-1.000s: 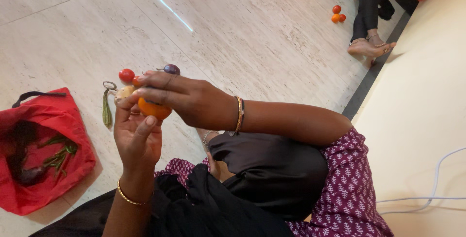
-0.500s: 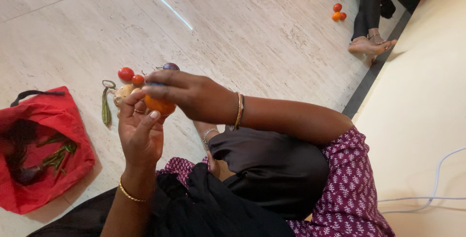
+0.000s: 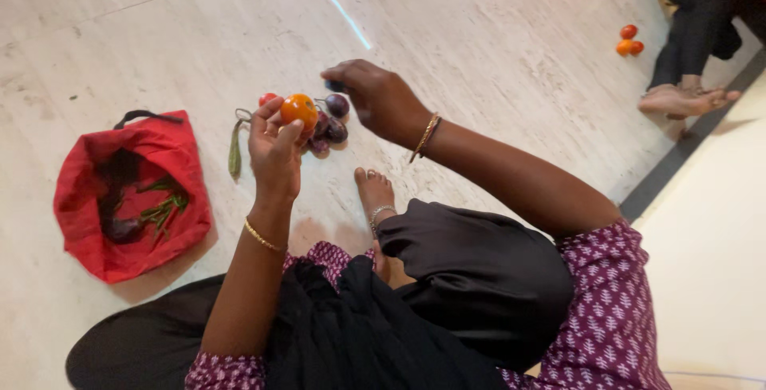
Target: The person sits on the floor and peels tomatoes using a small knife. They hold a tomato in one hand and carefully remove the skin with the knife, placing the peeled tomato on the floor next to other vegetables.
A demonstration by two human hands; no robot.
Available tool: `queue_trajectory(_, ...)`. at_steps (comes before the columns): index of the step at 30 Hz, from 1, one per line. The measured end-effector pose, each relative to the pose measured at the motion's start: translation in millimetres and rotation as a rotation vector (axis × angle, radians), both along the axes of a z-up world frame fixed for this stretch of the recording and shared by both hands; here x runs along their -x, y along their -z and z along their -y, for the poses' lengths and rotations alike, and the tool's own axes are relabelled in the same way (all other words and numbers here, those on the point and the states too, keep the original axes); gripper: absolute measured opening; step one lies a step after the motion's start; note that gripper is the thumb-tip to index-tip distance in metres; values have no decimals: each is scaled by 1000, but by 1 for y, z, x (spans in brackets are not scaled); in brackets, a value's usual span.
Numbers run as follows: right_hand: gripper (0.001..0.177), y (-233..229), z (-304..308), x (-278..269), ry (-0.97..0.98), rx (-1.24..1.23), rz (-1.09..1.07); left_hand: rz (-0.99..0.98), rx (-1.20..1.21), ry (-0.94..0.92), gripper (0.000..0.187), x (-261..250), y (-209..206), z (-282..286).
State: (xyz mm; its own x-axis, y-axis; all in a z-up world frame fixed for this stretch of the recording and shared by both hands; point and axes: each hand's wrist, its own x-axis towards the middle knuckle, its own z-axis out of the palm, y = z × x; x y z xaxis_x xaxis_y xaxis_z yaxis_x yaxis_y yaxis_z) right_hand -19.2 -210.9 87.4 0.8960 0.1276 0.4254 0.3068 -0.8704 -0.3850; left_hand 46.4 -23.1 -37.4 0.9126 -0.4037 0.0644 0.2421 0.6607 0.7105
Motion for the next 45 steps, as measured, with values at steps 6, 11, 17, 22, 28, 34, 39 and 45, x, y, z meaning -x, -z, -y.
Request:
queue_trajectory(6, 41, -6, -38, 23, -82, 100, 173, 47, 115, 157, 43, 29, -31, -17)
queue_trajectory(11, 36, -17, -51, 29, -124, 189, 236, 40, 111, 197, 41, 42, -43, -27)
queue_trajectory(17, 27, -21, -50, 33, -101, -115, 79, 256, 80, 71, 43, 61, -65, -37)
queue_trajectory(22, 33, -25, -54, 43, -156, -5, 151, 247, 174, 39, 43, 64, -68, -34)
queue_trajectory(28, 44, -24, -59, 50, -285, 219, 341, 141, 187, 77, 47, 63, -60, -35)
queue_trajectory(34, 44, -31, -62, 53, -263, 53, 192, 249, 156, 82, 46, 72, -59, -39)
queue_trajectory(39, 39, -37, -60, 54, -198, -246, 7, 403, 48, -61, 52, 81, -60, -39)
queue_trajectory(45, 43, -37, -66, 63, -208, -164, 11, 333, 158, -65, 52, 79, -61, -36)
